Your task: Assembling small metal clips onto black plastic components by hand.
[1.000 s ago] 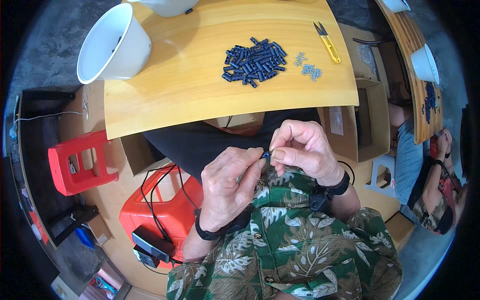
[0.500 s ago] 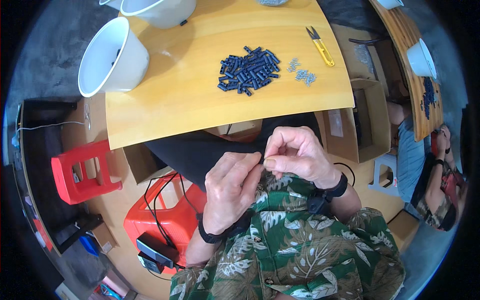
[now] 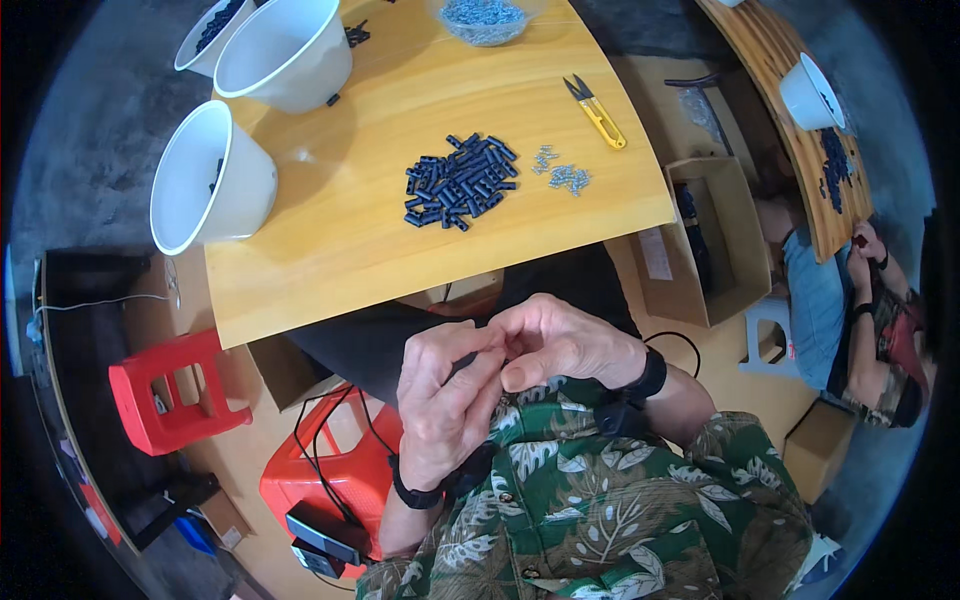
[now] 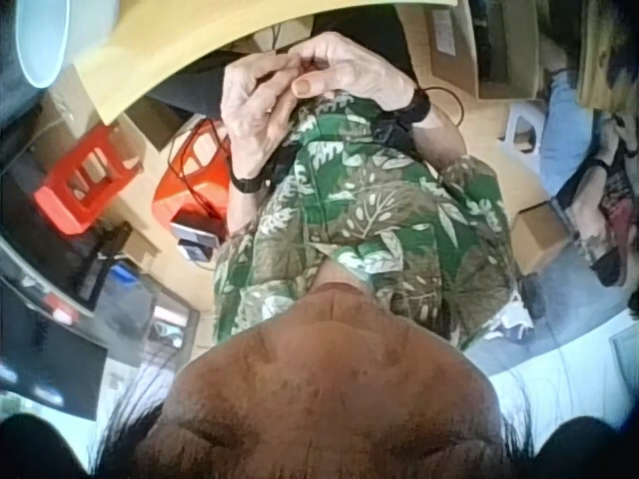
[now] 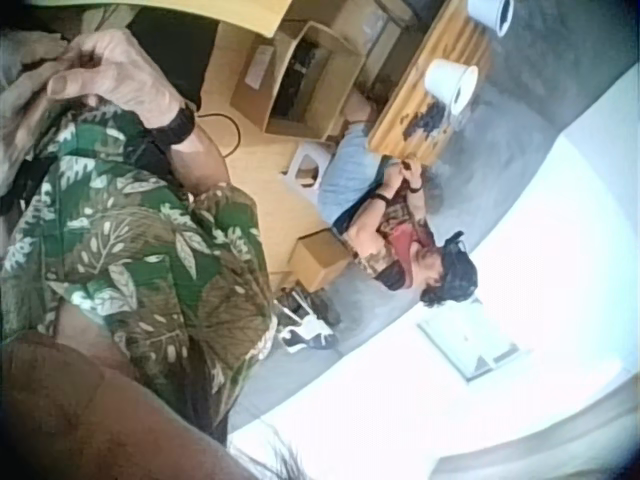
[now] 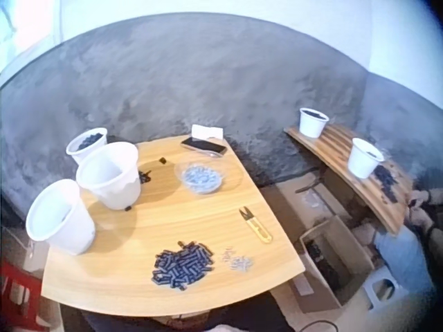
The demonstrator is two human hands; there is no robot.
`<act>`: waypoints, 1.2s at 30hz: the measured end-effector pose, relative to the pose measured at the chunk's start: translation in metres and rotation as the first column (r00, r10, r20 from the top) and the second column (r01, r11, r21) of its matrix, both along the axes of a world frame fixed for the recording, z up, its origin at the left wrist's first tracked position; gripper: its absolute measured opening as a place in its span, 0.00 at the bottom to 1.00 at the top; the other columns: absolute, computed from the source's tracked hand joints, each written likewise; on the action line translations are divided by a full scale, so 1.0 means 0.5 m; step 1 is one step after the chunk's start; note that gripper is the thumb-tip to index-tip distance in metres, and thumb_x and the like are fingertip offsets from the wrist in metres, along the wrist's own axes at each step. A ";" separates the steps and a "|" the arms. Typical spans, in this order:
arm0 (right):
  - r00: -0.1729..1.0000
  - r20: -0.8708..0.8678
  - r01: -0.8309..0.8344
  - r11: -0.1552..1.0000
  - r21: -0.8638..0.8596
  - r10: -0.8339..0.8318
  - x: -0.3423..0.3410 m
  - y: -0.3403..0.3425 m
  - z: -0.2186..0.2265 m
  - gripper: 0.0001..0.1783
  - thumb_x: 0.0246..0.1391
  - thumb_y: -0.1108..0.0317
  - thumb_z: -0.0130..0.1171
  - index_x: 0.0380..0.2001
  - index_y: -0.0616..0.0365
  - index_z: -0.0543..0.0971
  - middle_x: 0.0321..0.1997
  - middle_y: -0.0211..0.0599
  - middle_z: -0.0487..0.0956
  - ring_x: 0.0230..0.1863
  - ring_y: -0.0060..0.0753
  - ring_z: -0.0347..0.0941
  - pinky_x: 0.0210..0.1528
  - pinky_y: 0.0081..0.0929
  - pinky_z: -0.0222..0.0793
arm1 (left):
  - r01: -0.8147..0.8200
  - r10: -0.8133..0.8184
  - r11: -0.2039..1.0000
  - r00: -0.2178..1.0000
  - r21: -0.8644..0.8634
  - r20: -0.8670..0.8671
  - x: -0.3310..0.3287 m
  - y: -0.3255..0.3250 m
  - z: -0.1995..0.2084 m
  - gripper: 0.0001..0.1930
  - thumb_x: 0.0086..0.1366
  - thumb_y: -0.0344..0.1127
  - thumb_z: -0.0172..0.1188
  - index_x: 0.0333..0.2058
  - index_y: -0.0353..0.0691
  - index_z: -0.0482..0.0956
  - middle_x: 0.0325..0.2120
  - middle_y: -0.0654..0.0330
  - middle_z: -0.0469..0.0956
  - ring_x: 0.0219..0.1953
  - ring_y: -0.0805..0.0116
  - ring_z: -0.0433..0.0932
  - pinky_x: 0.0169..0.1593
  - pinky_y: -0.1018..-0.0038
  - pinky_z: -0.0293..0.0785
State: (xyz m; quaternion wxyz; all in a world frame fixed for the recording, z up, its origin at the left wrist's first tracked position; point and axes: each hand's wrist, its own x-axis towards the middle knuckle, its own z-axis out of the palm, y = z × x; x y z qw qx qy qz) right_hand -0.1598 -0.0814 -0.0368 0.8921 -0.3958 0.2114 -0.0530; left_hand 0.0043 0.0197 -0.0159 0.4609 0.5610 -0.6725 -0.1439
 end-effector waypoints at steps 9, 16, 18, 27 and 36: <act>0.987 0.143 0.026 0.960 0.277 -0.068 0.009 0.019 -0.030 0.16 0.48 0.67 0.72 0.39 0.61 0.80 0.28 0.20 0.76 0.21 0.08 0.64 0.22 0.09 0.55 | 0.078 -0.078 0.997 0.997 -0.014 0.005 -0.005 -0.005 0.000 0.17 0.42 0.21 0.70 0.36 0.33 0.82 0.40 0.56 0.80 0.44 0.54 0.78 0.45 0.64 0.74; 0.980 0.161 0.065 0.955 0.288 -0.115 0.015 0.028 -0.034 0.19 0.48 0.72 0.70 0.44 0.64 0.78 0.29 0.22 0.76 0.22 0.08 0.64 0.22 0.09 0.56 | 0.100 -0.100 0.995 0.995 -0.025 -0.002 -0.001 -0.004 -0.005 0.18 0.42 0.21 0.69 0.36 0.33 0.81 0.39 0.56 0.79 0.43 0.53 0.79 0.44 0.63 0.73; 0.980 0.160 0.051 0.930 0.365 -0.117 0.011 0.032 -0.049 0.25 0.46 0.77 0.67 0.51 0.68 0.77 0.39 0.31 0.82 0.34 0.17 0.76 0.36 0.15 0.70 | 0.099 -0.100 0.995 0.995 -0.028 -0.019 -0.003 -0.005 -0.004 0.17 0.43 0.21 0.69 0.36 0.33 0.81 0.39 0.56 0.80 0.43 0.54 0.79 0.44 0.64 0.73; 0.979 -0.062 0.184 0.972 -0.147 -0.195 0.014 0.009 0.014 0.16 0.60 0.64 0.61 0.45 0.64 0.78 0.31 0.28 0.77 0.22 0.12 0.67 0.23 0.12 0.64 | -0.160 0.164 0.986 0.978 0.038 -0.128 0.017 0.021 -0.022 0.12 0.54 0.20 0.66 0.38 0.34 0.79 0.36 0.50 0.81 0.38 0.53 0.82 0.38 0.68 0.78; 0.839 -0.074 0.420 0.728 -0.541 -0.539 -0.006 -0.056 -0.013 0.10 0.64 0.66 0.56 0.38 0.61 0.80 0.24 0.25 0.74 0.20 0.11 0.64 0.23 0.11 0.60 | -0.628 0.755 0.649 0.462 0.429 -0.465 0.175 0.139 -0.071 0.12 0.65 0.27 0.59 0.46 0.29 0.75 0.30 0.54 0.83 0.29 0.72 0.80 0.35 0.78 0.78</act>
